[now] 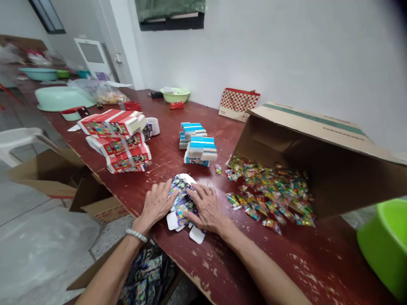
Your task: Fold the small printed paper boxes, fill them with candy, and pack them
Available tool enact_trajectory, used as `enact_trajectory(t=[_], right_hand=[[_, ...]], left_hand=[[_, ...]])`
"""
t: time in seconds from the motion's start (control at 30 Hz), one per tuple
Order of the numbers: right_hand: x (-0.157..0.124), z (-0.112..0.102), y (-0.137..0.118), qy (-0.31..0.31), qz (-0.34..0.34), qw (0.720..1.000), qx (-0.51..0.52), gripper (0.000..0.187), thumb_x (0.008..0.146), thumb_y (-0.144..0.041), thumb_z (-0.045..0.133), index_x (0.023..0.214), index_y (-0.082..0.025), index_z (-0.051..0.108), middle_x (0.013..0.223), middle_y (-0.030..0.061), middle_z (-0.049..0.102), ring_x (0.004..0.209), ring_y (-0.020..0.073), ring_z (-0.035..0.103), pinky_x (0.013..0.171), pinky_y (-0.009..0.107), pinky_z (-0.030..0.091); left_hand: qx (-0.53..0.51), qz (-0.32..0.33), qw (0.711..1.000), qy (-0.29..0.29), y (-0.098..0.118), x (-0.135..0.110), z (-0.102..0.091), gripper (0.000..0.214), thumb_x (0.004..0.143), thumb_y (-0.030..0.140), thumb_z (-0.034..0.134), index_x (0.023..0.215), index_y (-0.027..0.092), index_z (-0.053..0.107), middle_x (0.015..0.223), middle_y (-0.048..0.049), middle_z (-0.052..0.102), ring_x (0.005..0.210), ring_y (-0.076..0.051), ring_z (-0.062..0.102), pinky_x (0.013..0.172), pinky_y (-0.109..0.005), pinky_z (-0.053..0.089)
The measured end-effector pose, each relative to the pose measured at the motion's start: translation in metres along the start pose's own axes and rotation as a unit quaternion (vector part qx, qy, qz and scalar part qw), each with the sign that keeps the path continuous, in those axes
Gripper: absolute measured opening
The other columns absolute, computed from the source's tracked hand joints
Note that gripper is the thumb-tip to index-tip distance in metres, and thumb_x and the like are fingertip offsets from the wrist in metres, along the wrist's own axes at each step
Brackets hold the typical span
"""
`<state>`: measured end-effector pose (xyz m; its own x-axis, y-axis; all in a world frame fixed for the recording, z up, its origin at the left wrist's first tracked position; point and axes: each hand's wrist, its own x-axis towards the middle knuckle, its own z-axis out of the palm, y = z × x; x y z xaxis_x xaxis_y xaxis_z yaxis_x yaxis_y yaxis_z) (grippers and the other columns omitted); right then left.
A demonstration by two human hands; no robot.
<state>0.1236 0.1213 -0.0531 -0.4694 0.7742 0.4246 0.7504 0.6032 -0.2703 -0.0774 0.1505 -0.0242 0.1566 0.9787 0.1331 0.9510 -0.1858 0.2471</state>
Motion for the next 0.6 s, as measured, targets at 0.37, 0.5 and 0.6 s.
enact_trajectory(t=[0.37,0.5,0.6], right_hand=[[-0.051,0.005,-0.008,0.022,0.059,0.998,-0.005,0.099,0.075,-0.060,0.068,0.153,-0.016,0.026,0.160,0.0213,0.018,0.140,0.0390,0.024,0.109,0.057,0.028],[-0.050,0.005,-0.005,0.000,0.058,0.998,0.002,0.098,0.074,-0.069,0.065,0.151,-0.018,0.033,0.159,0.0174,0.026,0.140,0.0390,0.025,0.110,0.057,0.027],[-0.050,0.004,-0.006,-0.016,0.061,0.998,0.008,0.095,0.076,-0.073,0.059,0.150,-0.018,0.036,0.160,0.0162,0.026,0.140,0.0396,0.025,0.110,0.059,0.027]], left_hand=[[-0.073,0.087,0.994,-0.005,0.025,-0.025,-0.008,0.037,0.089,0.044,0.052,0.120,0.028,0.063,0.124,-0.0049,0.068,0.116,-0.027,0.057,0.094,-0.041,0.043],[-0.109,0.029,0.993,0.037,0.021,-0.021,-0.003,0.040,0.093,0.045,0.043,0.120,0.022,0.061,0.127,-0.0107,0.064,0.121,-0.026,0.054,0.102,-0.040,0.039],[-0.089,-0.038,0.995,0.031,0.016,-0.011,0.000,0.058,0.090,0.051,0.042,0.132,0.012,0.052,0.133,-0.0216,0.058,0.123,-0.036,0.051,0.099,-0.049,0.040]])
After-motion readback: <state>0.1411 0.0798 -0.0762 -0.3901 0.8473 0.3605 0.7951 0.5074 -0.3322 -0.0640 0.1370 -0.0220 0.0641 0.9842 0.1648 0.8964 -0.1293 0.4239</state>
